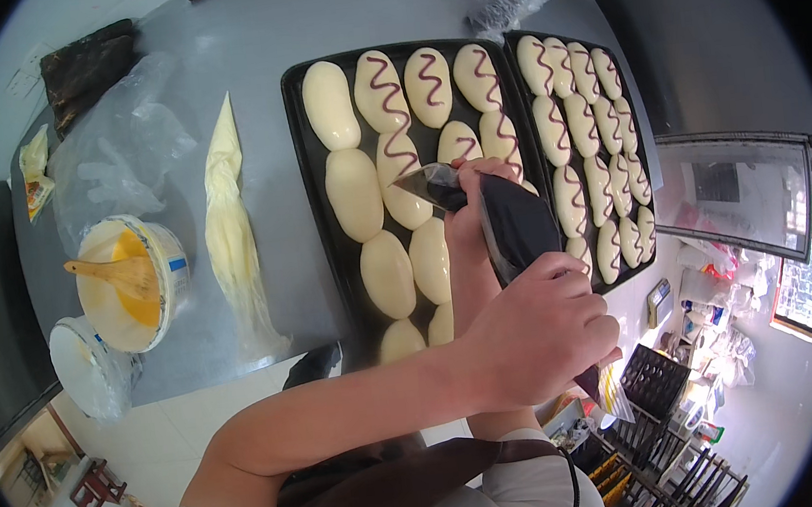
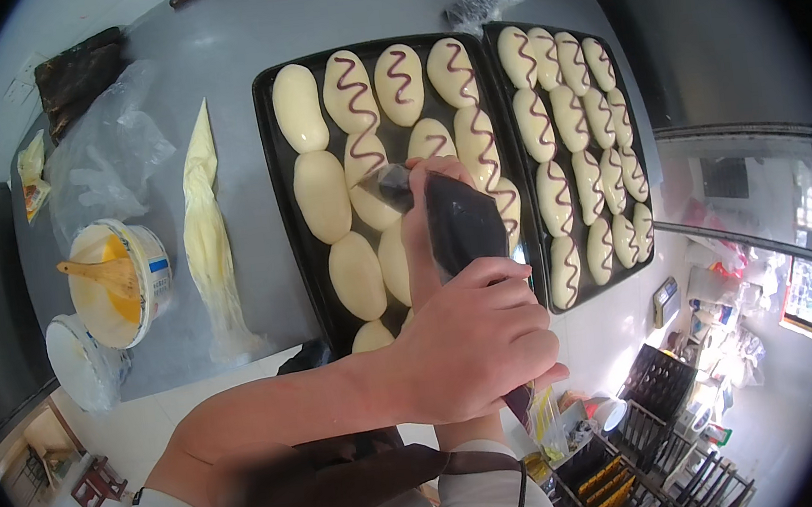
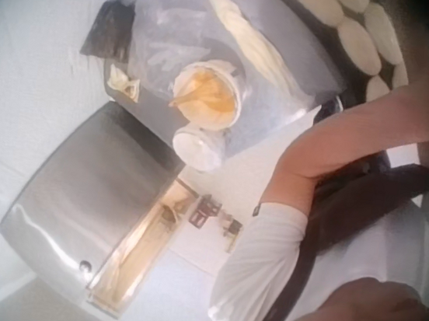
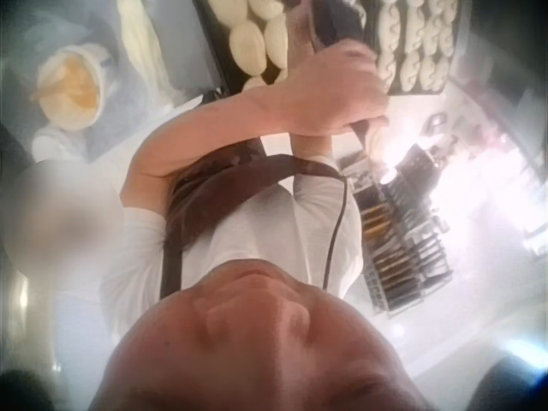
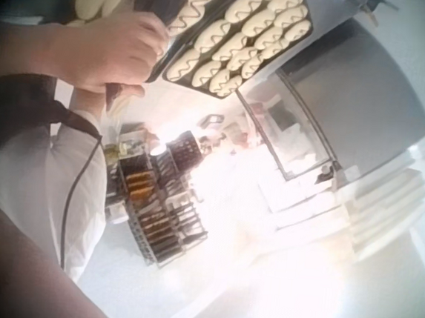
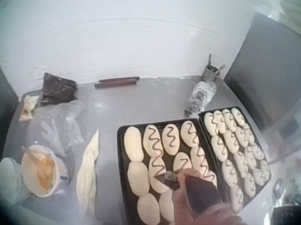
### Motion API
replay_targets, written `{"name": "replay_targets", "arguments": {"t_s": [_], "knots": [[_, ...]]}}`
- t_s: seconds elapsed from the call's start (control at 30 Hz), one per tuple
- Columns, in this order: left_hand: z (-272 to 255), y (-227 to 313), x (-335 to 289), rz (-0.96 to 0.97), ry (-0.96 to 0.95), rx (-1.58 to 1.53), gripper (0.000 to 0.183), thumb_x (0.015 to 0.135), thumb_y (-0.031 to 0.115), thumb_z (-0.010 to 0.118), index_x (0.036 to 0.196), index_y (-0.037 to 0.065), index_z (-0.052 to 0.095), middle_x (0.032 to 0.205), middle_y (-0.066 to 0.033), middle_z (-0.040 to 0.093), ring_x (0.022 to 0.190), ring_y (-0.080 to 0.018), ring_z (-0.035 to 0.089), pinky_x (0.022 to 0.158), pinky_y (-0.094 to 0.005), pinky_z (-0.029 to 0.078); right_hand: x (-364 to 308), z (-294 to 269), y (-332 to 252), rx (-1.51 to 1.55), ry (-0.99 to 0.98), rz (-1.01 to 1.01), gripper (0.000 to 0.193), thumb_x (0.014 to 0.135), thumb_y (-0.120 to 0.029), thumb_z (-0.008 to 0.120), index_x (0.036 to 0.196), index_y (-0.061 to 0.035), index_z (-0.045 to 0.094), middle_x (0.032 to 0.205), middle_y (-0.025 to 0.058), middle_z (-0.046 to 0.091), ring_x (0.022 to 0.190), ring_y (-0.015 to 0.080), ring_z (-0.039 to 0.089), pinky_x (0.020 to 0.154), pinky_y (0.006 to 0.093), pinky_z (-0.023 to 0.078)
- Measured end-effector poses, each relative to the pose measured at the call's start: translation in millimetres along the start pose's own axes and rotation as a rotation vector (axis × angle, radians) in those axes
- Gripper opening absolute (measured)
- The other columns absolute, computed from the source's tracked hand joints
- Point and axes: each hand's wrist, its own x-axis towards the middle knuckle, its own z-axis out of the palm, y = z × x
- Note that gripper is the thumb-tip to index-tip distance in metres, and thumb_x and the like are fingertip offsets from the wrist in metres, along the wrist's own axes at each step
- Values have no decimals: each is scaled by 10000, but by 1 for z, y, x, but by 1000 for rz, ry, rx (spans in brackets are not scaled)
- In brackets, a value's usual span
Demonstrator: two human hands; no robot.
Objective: The person brushes egg wash onto rows of shaped dough on baking trays, then pipes dark and light zigzag lines on top. They sprinkle sesame seeds over the decorated dough and place the trays into a commercial oven.
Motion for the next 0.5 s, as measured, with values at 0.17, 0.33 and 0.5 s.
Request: {"name": "replay_targets", "arguments": {"t_s": [0.17,0.33,0.5], "knots": [[8,16,-16,-8,-30,-33,235,846,256,752,752,104,598,720,-18,592,792,-217,603,953,-381,439,-25,-17,-9,-12,304,188,111,886,84,557,846,-20,560,848,93,607,901,225,627,902,362,519],[21,25,-33,18,-50,-2,265,849,259,762,758,108,564,745,-19,553,796,-227,587,969,-408,450,-52,-39,-7,-233,187,190,58,917,5,610,887,-36,583,881,88,650,860,209,670,816,331,526],[34,45,-51,56,-134,-71,278,846,252,774,767,108,549,785,-25,550,807,-241,580,985,-417,449,-79,-78,-11,-323,40,137,48,907,0,615,894,-35,585,875,87,640,854,219,674,802,343,529]]}}
